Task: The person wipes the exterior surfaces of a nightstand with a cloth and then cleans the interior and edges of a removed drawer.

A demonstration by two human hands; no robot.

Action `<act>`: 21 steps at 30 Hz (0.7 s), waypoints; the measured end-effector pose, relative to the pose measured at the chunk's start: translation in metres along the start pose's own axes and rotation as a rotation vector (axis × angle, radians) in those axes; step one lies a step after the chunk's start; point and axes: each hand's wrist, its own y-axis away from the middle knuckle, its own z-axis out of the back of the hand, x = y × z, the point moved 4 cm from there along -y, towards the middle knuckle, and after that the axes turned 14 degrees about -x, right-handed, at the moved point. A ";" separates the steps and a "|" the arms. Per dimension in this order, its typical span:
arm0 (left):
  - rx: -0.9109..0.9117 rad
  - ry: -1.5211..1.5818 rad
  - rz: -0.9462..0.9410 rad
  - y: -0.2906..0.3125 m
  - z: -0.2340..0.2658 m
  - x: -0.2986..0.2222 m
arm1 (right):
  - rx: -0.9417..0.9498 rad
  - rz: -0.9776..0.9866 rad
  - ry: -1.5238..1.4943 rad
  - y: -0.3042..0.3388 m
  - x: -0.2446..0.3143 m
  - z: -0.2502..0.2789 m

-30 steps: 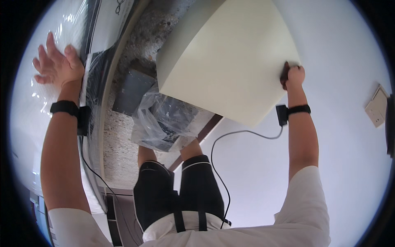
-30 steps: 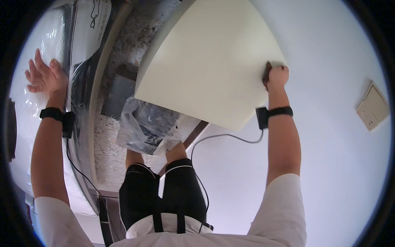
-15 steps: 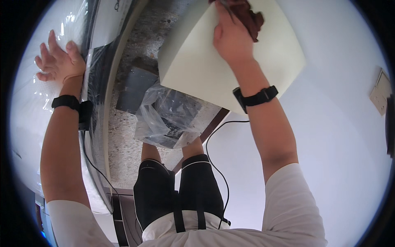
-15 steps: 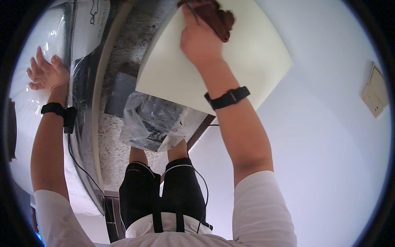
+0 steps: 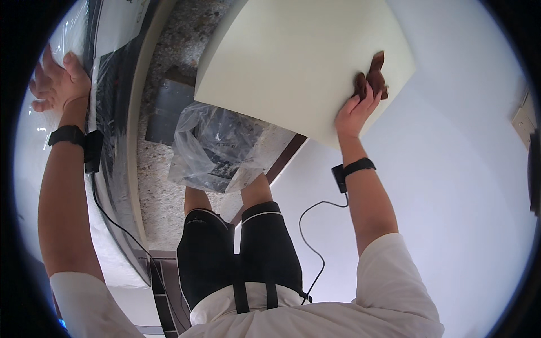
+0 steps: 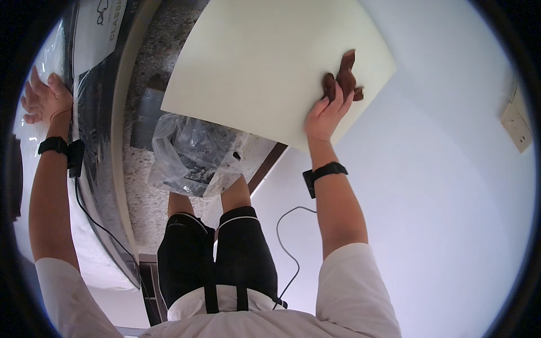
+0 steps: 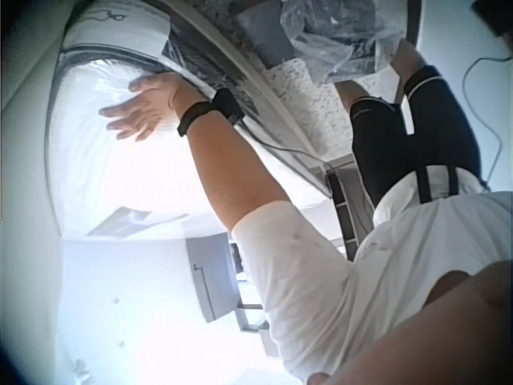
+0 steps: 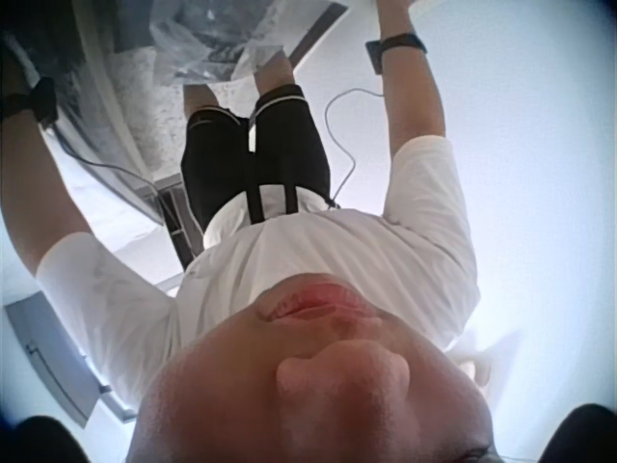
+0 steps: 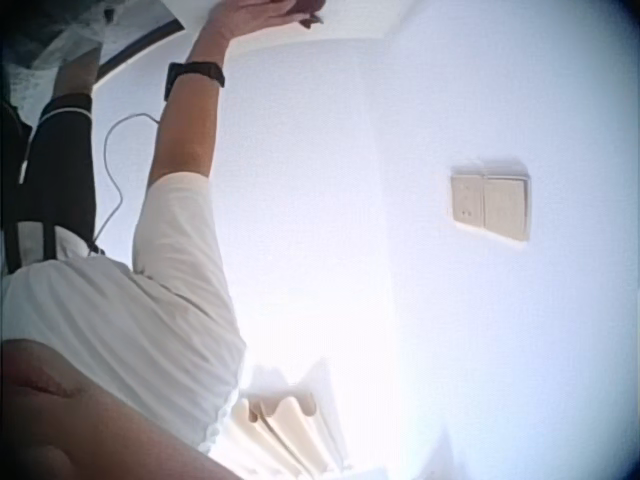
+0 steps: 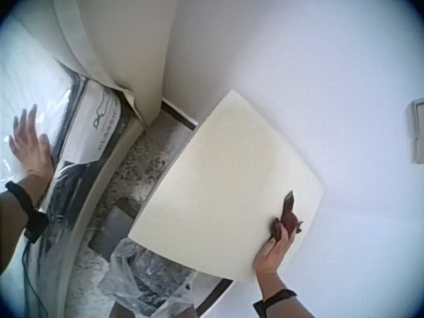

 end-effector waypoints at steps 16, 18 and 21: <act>0.186 -0.159 -0.010 -0.019 0.020 -0.008 | -0.091 -0.126 -0.109 0.008 -0.006 -0.007; 0.240 -0.244 0.060 -0.023 0.026 -0.007 | -0.089 -0.151 -0.076 0.010 -0.006 -0.004; 0.445 -0.145 0.039 -0.048 0.042 -0.018 | -0.105 -0.183 -0.080 0.013 -0.014 0.003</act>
